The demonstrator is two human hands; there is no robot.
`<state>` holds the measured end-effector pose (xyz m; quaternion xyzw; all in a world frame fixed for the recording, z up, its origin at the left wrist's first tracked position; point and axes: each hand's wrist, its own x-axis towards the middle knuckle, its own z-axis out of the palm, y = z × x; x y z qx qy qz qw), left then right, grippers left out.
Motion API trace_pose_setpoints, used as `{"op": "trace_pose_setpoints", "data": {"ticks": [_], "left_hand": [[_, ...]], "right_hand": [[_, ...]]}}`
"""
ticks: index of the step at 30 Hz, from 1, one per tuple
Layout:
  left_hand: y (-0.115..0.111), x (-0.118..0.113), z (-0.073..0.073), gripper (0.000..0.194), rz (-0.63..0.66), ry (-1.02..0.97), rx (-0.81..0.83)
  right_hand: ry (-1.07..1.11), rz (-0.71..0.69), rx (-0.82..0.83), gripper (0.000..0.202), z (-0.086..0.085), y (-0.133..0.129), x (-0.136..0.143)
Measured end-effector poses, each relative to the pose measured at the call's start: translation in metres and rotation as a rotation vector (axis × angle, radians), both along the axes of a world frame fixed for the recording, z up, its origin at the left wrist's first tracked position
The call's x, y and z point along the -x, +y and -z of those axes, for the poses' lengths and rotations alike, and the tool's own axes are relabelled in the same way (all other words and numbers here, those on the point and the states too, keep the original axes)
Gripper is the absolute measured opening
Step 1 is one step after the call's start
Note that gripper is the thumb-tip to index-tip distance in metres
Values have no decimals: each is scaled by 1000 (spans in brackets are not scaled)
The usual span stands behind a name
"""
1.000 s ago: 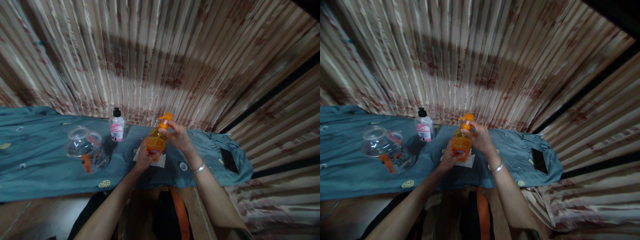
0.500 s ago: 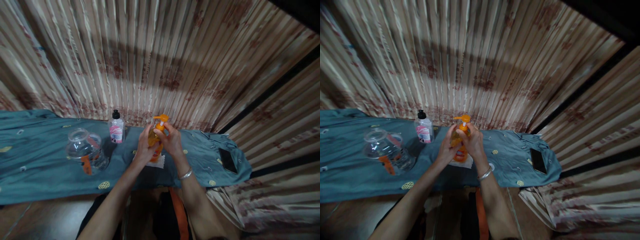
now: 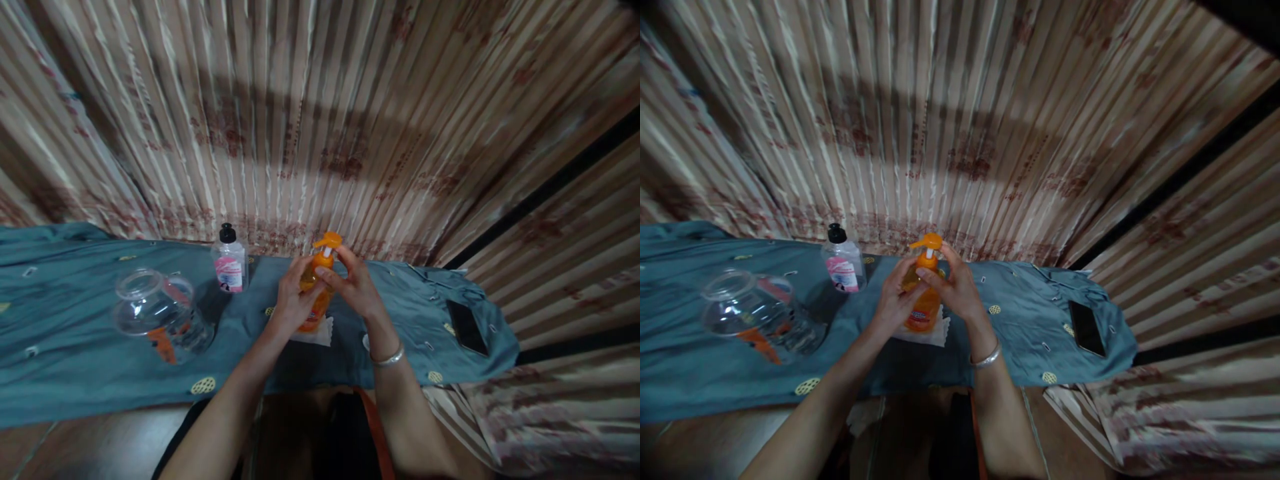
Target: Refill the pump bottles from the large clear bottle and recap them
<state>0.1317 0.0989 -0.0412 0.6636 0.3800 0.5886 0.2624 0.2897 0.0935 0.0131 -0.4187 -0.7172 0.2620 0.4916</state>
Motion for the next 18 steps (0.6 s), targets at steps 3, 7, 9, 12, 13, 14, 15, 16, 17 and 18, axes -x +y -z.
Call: {"op": "trace_pose_setpoints", "data": {"ticks": [3,7,9,12,13,14,15,16,17,18], "left_hand": [[-4,-2,-2,26,4,-13,10],[-7,-2,-4,29,3,-19,29],[-8,-1,-5,29,3,-16,42],[-9,0,-5,29,4,-12,58],[-9,0,-5,28,7,-13,61],[-9,0,-5,28,9,-15,61],[-9,0,-5,27,12,-18,60],[-10,0,-5,27,16,-21,58],[-10,0,-6,27,18,-23,56],[-11,-1,-6,27,20,-24,54]], "right_hand": [[3,-60,9,44,-3,0,-5],[50,-147,38,45,-5,0,-6],[57,-157,53,48,-5,1,-6],[35,-159,55,52,-8,1,-7],[24,-160,49,51,-9,0,-8],[12,-163,41,50,-11,0,-8],[-2,-169,32,49,-13,-1,-9],[-17,-175,24,47,-15,-2,-10],[-32,-181,20,46,-17,-2,-11],[-46,-186,19,45,-19,-3,-11]]}}
